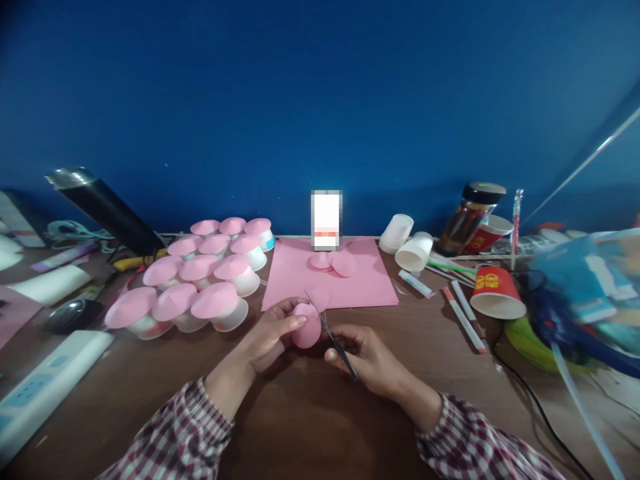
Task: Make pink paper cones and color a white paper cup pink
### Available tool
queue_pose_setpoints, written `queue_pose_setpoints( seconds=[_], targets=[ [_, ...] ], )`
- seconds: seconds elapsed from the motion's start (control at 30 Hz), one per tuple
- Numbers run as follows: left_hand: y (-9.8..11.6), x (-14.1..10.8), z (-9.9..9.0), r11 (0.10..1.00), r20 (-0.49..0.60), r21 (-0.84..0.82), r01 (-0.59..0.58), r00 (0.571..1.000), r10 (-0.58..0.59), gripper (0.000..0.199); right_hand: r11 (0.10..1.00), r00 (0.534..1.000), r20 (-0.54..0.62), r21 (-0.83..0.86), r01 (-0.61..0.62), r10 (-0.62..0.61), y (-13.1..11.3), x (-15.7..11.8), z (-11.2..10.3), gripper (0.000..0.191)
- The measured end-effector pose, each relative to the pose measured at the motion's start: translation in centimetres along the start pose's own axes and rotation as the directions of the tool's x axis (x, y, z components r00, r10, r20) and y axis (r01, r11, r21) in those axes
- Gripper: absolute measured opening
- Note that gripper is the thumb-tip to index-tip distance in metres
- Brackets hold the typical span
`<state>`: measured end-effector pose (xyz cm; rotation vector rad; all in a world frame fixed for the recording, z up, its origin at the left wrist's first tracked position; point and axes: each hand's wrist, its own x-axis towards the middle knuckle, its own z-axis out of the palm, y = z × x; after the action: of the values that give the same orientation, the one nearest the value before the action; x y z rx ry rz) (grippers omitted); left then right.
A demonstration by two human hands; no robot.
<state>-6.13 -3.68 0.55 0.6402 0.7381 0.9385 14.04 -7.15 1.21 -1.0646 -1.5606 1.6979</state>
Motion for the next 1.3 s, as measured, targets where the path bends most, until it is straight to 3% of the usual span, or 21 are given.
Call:
queue_pose_setpoints(
  seconds=[0.7,1.3],
  targets=[
    [0.08,0.18,-0.15,0.998,-0.048,0.041,-0.050,0.997,0.052,0.049,0.999,0.999,-0.030,-0.052,-0.017,0.016,0.14,-0.10,-0.19,0.045],
    [0.00,0.15,-0.25,0.995,-0.075,0.056,-0.077,0.994,0.081,0.049,0.995,0.997,-0.052,-0.077,-0.056,0.052,0.05,-0.03,-0.20,0.048]
  ],
)
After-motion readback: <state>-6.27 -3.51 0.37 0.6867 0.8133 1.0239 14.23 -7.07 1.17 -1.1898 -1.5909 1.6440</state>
